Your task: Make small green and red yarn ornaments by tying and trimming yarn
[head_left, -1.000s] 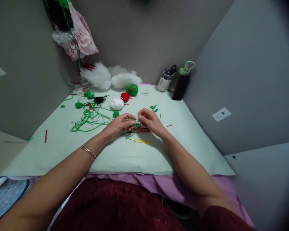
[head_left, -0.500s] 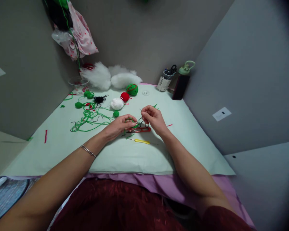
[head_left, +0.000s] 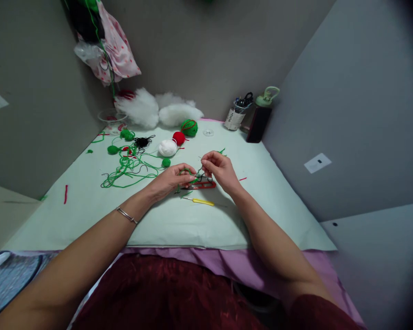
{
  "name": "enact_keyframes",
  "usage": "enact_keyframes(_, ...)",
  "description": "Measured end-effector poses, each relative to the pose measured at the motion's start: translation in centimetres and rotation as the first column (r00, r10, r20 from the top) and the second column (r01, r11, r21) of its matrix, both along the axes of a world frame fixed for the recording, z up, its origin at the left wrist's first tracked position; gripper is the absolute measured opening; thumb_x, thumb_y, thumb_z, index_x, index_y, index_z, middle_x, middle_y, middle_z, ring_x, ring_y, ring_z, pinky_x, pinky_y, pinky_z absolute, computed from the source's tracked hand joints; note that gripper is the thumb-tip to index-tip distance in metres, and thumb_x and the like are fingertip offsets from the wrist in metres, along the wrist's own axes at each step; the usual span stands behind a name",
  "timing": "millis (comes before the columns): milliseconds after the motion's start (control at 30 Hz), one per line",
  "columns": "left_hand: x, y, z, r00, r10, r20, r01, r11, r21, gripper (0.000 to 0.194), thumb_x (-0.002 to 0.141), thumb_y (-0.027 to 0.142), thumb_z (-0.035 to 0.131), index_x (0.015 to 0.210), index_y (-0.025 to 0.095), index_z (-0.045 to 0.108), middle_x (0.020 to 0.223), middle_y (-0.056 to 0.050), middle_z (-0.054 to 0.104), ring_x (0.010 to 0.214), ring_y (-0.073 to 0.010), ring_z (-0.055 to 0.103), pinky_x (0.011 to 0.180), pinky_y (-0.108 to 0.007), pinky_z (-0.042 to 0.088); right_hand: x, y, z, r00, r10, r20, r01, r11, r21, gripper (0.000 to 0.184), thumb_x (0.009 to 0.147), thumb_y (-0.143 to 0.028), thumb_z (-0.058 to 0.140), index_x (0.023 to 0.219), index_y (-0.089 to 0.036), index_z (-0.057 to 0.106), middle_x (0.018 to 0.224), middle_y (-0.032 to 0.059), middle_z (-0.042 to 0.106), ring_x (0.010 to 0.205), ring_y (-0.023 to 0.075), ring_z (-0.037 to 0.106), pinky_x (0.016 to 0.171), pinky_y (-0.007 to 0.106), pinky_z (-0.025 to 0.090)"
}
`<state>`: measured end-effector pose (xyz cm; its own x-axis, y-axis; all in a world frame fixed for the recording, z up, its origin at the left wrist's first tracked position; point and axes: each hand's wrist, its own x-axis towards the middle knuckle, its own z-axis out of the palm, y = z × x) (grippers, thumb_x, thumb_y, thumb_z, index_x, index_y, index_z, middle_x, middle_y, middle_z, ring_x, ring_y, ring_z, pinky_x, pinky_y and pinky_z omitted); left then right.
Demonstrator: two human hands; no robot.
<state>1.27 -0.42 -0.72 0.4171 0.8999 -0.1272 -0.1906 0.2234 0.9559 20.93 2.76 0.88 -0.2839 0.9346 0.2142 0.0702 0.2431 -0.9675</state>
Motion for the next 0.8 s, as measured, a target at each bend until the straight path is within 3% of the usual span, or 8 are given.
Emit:
enact_keyframes(67,0.0,0.0,0.0,0.999,0.033,-0.005,-0.033,0.999,0.013,0.032,0.069,0.03,0.083,0.094,0.018,0.067,0.078,0.002,0.062,0.068,-0.0109,0.055,0.07,-0.028,0.044,0.2,0.0,0.0,0.994,-0.074,0.077,0.066,0.993,0.101,0.023,0.082,-0.042,0.071,0.084,-0.019,0.066,0.075,0.0005,0.062,0.058,0.0107,0.053,0.054,0.025,0.042)
enact_keyframes(200,-0.1,0.2,0.1,0.983,0.184,0.012,-0.185,0.982,0.038,0.033,0.064,0.028,0.084,0.09,0.017,0.067,0.081,0.001,0.063,0.07,-0.0109,0.055,0.071,-0.027,0.044,0.5,0.0,0.0,0.955,-0.251,0.161,0.181,0.917,0.356,0.018,0.087,-0.035,0.066,0.087,-0.019,0.074,0.089,0.0048,0.066,0.075,0.0142,0.056,0.069,0.028,0.045)
enact_keyframes(333,-0.1,0.4,0.2,0.95,0.313,0.01,-0.314,0.949,0.039,0.034,0.063,0.028,0.083,0.088,0.017,0.064,0.076,0.002,0.062,0.068,-0.0116,0.054,0.069,-0.027,0.043,0.0,-0.8,-0.2,0.947,-0.174,0.271,0.077,0.94,0.333,0.021,0.091,-0.035,0.063,0.091,-0.018,0.074,0.073,0.0012,0.064,0.06,0.0114,0.048,0.061,0.027,0.039)
enact_keyframes(433,-0.1,0.4,0.1,0.941,0.338,0.004,-0.338,0.94,0.05,0.034,0.063,0.028,0.083,0.088,0.018,0.062,0.074,0.002,0.062,0.068,-0.0119,0.055,0.068,-0.027,0.042,-0.6,-1.5,0.0,0.892,-0.14,0.43,-0.026,0.933,0.359,0.02,0.092,-0.033,0.061,0.091,-0.018,0.075,0.058,-0.0034,0.054,0.053,0.0094,0.041,0.058,0.025,0.033)
enact_keyframes(600,-0.2,0.5,-0.3,0.939,0.344,-0.006,-0.342,0.935,0.095,0.033,0.064,0.029,0.081,0.087,0.018,0.061,0.073,0.002,0.063,0.069,-0.0124,0.055,0.068,-0.027,0.041,-1.1,-2.2,0.3,0.814,-0.154,0.56,-0.089,0.92,0.382,0.016,0.093,-0.027,0.06,0.091,-0.02,0.074,0.061,-0.0034,0.06,0.053,0.0084,0.043,0.061,0.024,0.032)
enact_keyframes(800,-0.2,0.6,-0.7,0.938,0.345,-0.029,-0.339,0.934,0.115,0.031,0.065,0.029,0.08,0.086,0.018,0.06,0.076,0.002,0.064,0.069,-0.012,0.055,0.067,-0.027,0.04,-1.2,-2.2,0.3,0.788,-0.156,0.596,-0.095,0.925,0.368,0.015,0.092,-0.024,0.059,0.091,-0.02,0.073,0.061,-0.0032,0.061,0.054,0.009,0.044,0.062,0.023,0.032)
